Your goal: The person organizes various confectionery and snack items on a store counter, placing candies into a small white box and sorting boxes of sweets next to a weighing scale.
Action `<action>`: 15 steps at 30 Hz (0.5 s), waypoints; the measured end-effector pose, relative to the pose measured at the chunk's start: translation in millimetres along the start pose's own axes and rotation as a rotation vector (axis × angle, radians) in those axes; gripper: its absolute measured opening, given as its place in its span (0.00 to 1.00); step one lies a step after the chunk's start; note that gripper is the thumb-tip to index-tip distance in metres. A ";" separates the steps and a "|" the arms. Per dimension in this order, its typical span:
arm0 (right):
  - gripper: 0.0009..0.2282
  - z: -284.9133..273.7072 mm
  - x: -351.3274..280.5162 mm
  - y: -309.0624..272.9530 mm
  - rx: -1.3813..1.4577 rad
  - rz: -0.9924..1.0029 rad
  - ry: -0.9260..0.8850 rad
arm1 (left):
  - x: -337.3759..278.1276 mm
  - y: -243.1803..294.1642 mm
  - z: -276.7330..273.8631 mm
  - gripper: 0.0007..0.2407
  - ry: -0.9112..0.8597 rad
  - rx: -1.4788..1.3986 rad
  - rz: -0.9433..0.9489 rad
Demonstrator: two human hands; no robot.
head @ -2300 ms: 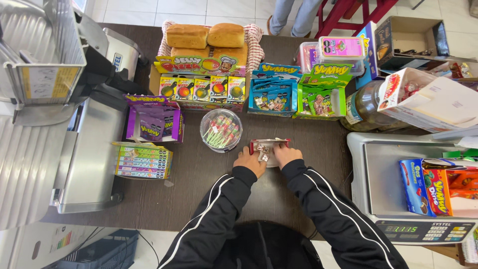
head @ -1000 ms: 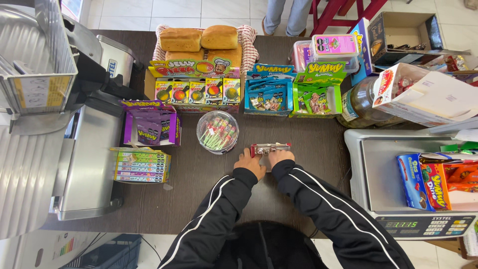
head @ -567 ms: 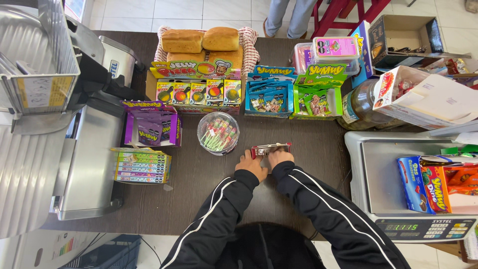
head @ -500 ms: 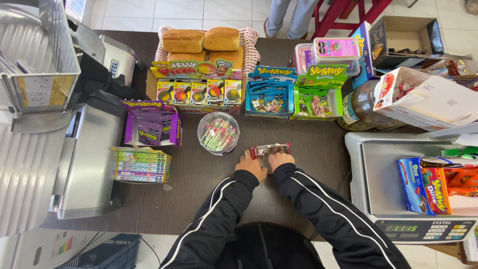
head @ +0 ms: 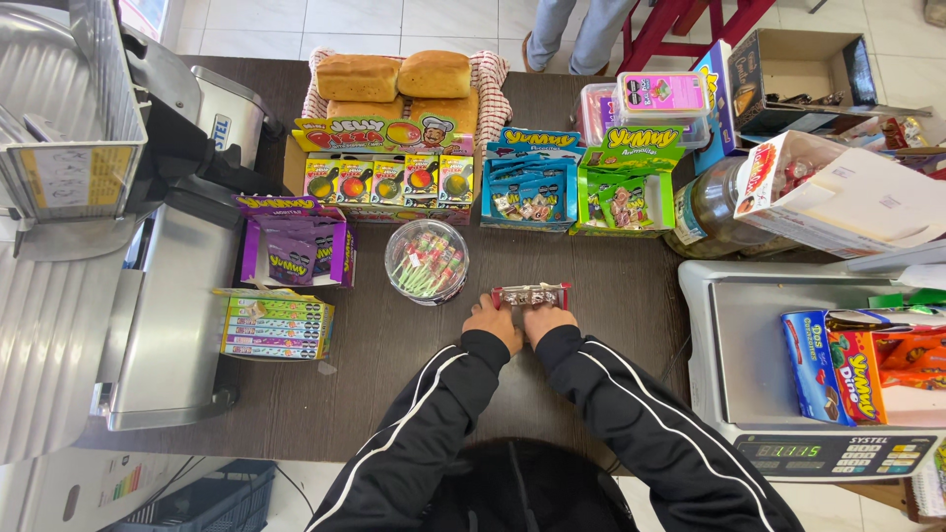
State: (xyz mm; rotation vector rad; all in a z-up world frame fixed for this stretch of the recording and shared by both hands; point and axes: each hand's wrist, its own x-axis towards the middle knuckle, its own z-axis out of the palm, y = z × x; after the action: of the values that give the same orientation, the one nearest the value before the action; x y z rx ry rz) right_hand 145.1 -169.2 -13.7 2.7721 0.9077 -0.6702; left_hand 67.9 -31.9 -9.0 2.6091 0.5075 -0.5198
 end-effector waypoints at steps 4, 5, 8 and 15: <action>0.13 -53.1 -28.7 5.5 0.076 -0.004 -0.124 | 11.8 -2.7 19.6 0.25 0.035 0.033 -0.007; 0.14 -74.6 -43.7 8.0 0.198 -0.004 -0.131 | 10.1 -3.0 20.8 0.26 0.030 0.023 -0.014; 0.14 -106.3 -64.7 31.8 0.475 0.003 -0.128 | 9.1 -0.3 13.9 0.28 0.039 0.024 -0.026; 0.19 -36.9 -73.3 101.3 1.157 0.026 -0.082 | 1.9 4.3 -2.0 0.24 -0.088 -0.070 -0.080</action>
State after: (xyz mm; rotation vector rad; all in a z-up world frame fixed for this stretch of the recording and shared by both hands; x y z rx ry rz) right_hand 166.0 -279.3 52.9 3.6018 0.5195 -1.7239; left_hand 71.9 -34.0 -6.7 2.4958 0.5925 -0.6279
